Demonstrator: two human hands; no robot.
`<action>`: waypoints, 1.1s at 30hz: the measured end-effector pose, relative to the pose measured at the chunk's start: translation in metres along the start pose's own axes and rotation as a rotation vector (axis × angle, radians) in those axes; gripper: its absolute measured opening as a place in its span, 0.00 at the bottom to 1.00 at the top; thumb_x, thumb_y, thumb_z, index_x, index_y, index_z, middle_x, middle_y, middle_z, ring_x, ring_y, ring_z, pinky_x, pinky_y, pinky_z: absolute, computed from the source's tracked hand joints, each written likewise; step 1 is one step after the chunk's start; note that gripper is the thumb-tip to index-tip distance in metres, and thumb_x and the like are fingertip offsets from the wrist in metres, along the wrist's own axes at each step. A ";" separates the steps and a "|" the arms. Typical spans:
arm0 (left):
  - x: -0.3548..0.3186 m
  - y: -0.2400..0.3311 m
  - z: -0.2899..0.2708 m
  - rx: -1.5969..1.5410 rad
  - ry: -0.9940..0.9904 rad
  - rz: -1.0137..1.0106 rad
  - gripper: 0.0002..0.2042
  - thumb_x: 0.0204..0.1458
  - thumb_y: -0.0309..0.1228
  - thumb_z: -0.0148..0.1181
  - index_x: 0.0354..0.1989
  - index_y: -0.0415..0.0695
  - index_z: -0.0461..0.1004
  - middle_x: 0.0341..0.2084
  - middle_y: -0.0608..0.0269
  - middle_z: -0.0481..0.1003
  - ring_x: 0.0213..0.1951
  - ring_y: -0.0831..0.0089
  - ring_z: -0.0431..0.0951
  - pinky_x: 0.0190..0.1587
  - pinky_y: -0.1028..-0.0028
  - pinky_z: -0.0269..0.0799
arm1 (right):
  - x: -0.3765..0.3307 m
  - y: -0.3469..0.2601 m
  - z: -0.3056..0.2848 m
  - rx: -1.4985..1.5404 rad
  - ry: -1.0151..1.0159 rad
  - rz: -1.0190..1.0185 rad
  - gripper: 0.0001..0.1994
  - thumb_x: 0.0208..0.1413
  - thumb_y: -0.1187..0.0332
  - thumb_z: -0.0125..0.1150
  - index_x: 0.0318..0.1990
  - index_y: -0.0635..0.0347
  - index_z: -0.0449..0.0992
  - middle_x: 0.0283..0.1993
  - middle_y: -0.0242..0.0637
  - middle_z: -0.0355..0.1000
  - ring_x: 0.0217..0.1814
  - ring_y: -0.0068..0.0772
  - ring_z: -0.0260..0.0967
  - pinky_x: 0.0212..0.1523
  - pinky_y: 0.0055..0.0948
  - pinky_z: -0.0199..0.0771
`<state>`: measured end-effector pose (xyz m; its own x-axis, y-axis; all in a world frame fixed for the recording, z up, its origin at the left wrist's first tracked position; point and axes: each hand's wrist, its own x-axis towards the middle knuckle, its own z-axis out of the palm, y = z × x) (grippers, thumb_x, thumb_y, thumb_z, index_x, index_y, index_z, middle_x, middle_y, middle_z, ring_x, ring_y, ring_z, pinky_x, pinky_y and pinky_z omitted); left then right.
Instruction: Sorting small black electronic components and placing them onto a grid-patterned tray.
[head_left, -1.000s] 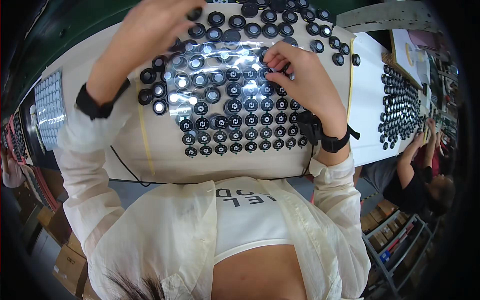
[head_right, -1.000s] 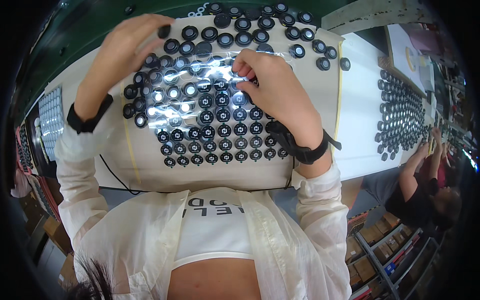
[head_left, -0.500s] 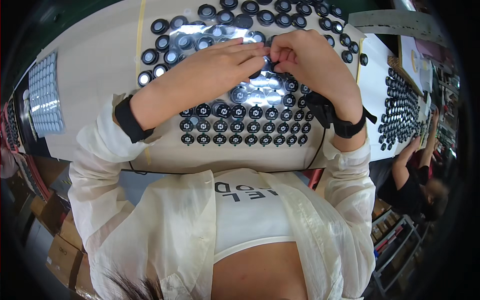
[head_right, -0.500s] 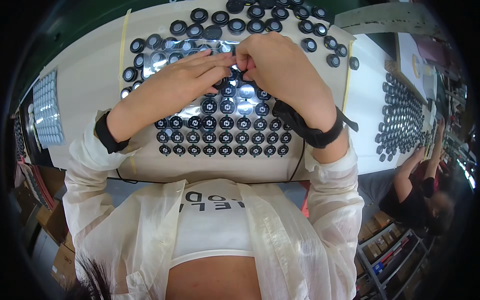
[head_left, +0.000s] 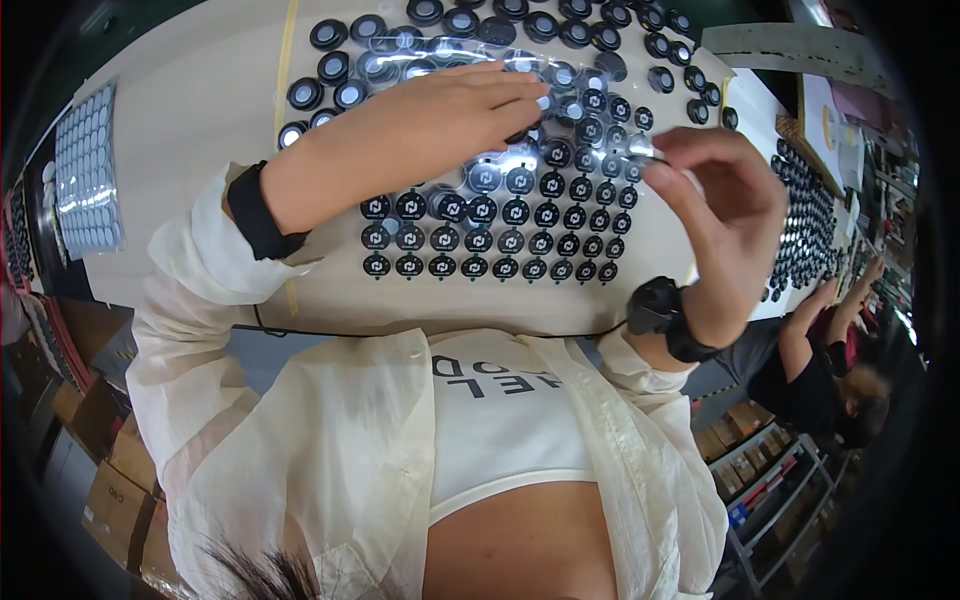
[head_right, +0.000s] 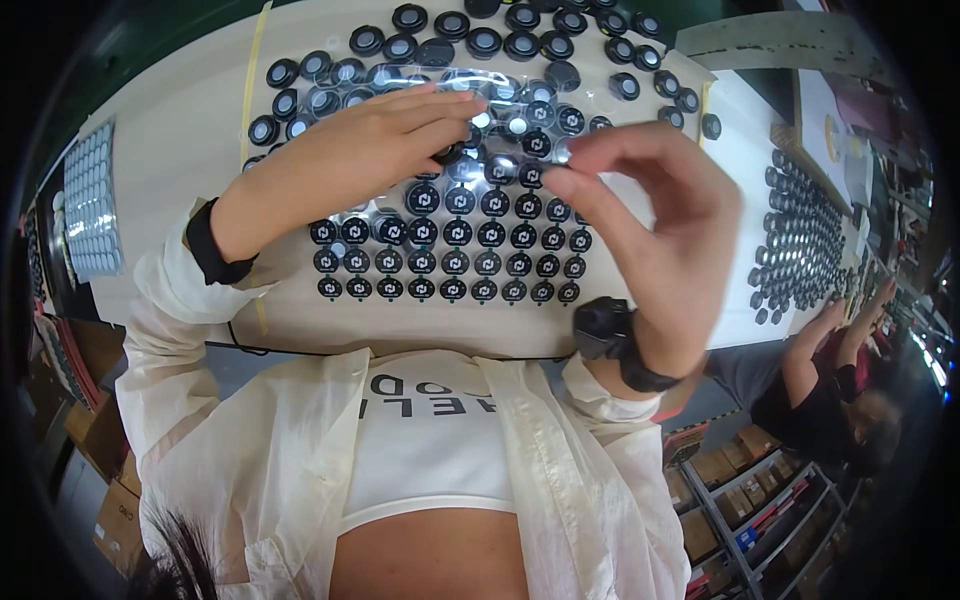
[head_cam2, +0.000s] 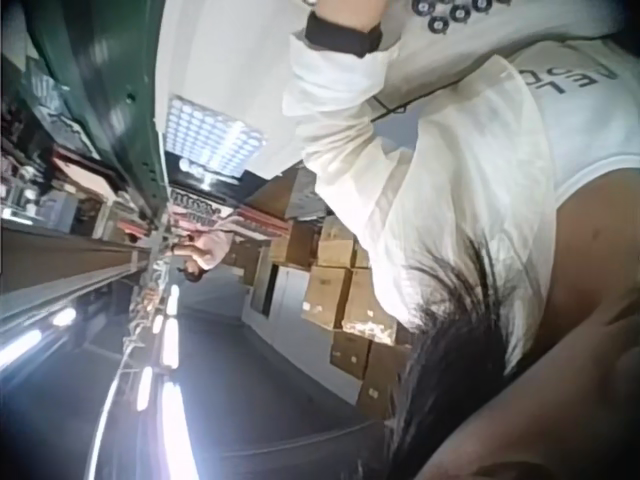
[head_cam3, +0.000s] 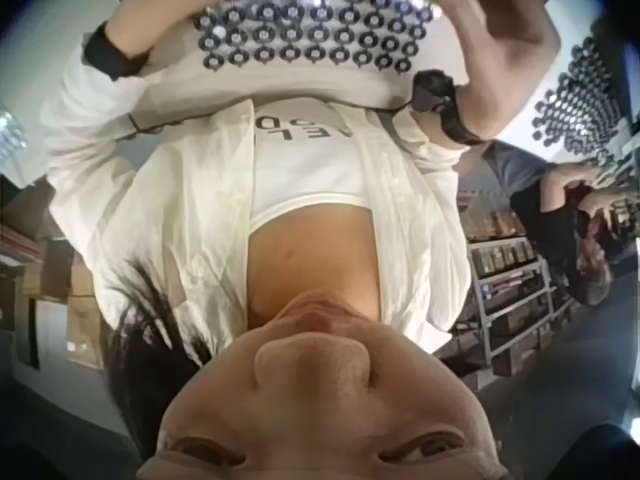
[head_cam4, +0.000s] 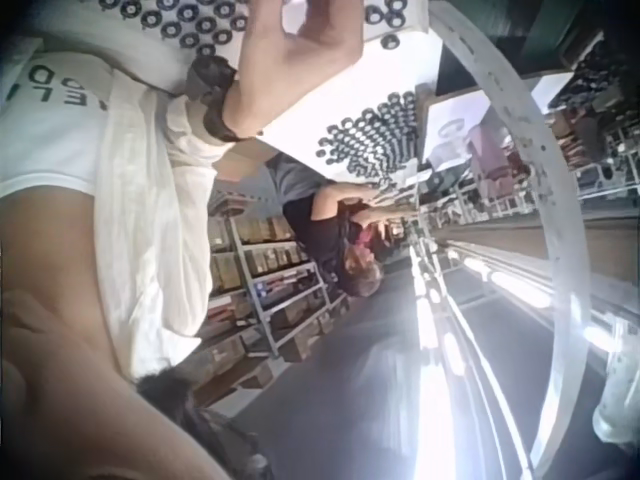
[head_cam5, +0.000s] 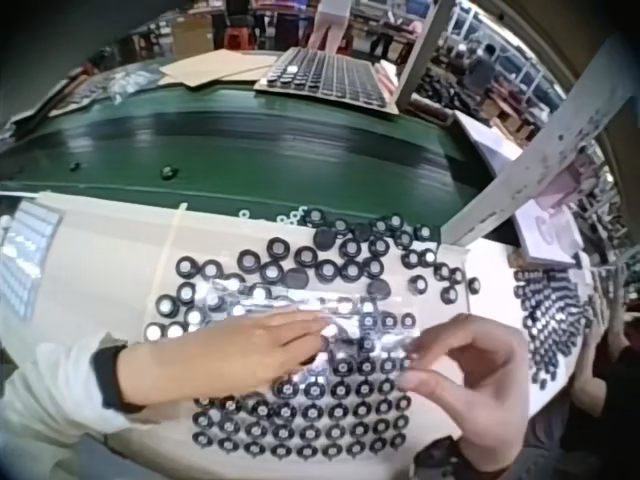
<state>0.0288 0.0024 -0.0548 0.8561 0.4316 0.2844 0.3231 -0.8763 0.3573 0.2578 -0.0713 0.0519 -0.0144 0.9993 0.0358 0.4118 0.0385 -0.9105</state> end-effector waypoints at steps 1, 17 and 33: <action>0.002 -0.001 -0.003 -0.132 0.026 -0.008 0.19 0.50 0.25 0.62 0.52 0.40 0.71 0.60 0.56 0.68 0.59 0.56 0.70 0.63 0.63 0.66 | 0.000 0.006 0.003 0.169 0.037 0.077 0.07 0.48 0.80 0.69 0.34 0.68 0.77 0.35 0.36 0.76 0.38 0.25 0.73 0.45 0.24 0.73; -0.017 0.029 -0.037 -1.243 0.298 -0.428 0.21 0.55 0.16 0.59 0.58 0.33 0.68 0.52 0.56 0.74 0.50 0.72 0.77 0.53 0.75 0.75 | 0.005 0.030 0.052 0.767 -0.098 0.170 0.06 0.53 0.79 0.67 0.37 0.66 0.77 0.37 0.38 0.78 0.41 0.23 0.76 0.45 0.21 0.75; -0.016 0.029 -0.054 -1.015 0.134 -0.477 0.19 0.55 0.16 0.57 0.57 0.31 0.71 0.54 0.49 0.74 0.49 0.67 0.79 0.51 0.74 0.78 | 0.009 0.038 0.050 0.705 -0.144 0.237 0.06 0.52 0.79 0.68 0.37 0.70 0.79 0.36 0.44 0.80 0.39 0.27 0.80 0.41 0.20 0.80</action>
<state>0.0026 -0.0187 -0.0012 0.6631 0.7485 -0.0028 0.0752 -0.0630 0.9952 0.2279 -0.0610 -0.0026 -0.1367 0.9694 -0.2040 -0.2606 -0.2339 -0.9367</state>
